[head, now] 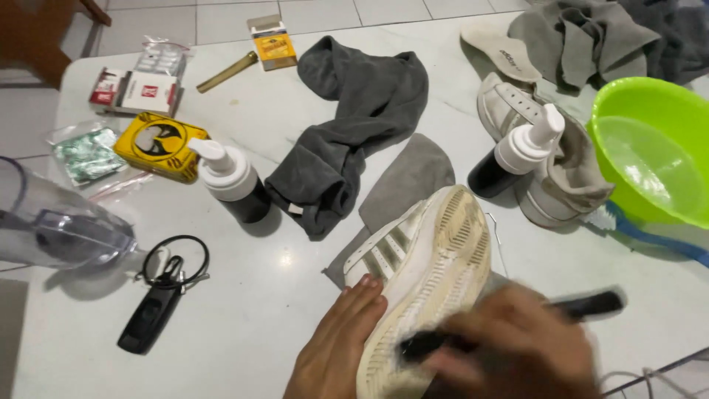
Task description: The person applies a white cleaning foam to the sole of a white sneaker and scrubs it with a black brush. The person holds the shoe with one hand and scrubs the sole with the other, focusing on the textured pattern of the sole.
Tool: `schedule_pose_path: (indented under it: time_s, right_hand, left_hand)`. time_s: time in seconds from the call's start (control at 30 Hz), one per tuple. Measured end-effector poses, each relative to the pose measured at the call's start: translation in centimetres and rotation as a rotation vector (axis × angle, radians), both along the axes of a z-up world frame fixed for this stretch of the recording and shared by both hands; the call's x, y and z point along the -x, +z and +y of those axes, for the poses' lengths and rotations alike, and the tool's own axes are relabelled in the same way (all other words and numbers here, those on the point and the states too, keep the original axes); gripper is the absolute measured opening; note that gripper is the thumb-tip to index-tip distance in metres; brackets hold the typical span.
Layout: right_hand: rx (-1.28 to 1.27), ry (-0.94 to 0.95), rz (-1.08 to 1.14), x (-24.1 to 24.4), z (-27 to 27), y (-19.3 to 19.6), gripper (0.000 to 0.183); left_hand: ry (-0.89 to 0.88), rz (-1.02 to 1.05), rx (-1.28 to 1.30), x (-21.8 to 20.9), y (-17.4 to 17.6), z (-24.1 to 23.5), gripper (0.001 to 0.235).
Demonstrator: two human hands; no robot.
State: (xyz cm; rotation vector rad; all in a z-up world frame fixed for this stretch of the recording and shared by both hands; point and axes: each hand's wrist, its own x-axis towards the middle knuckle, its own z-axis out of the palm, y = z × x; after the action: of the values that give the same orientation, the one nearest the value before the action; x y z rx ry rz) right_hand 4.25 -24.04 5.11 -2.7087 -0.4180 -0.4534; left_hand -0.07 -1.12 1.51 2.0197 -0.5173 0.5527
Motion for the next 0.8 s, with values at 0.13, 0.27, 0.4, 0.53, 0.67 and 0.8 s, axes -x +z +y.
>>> schedule_pose_path:
  time_s: [0.13,0.27,0.4,0.53,0.67,0.8]
  right_hand:
    - [-0.211,-0.125,0.131,-4.3,-0.1,2.3,0.031]
    - [-0.257,-0.348,0.426,-1.0,1.3,3.5,0.032]
    - [-0.18,0.173,-0.02,-3.3,0.5,2.8,0.032]
    - [0.006,0.374,0.052,-1.2,0.1,1.8,0.028]
    - [-0.264,0.154,0.172,-3.5,-0.4,1.6,0.021]
    - [-0.112,0.046,-0.027,-3.7,-0.2,3.8,0.036]
  left_hand:
    - [-0.031,-0.008,-0.002,0.0,0.2,0.3,0.082]
    - [-0.04,0.053,0.0,0.1,0.1,0.0,0.061]
    - [-0.023,0.076,-0.008,0.3,-1.1,0.2,0.069]
    - [0.009,0.065,0.012,0.5,-0.5,-0.1,0.078]
    - [-0.049,0.029,0.005,0.1,-0.7,0.4,0.076]
    - [-0.066,0.047,-0.005,0.1,-0.8,0.4,0.069]
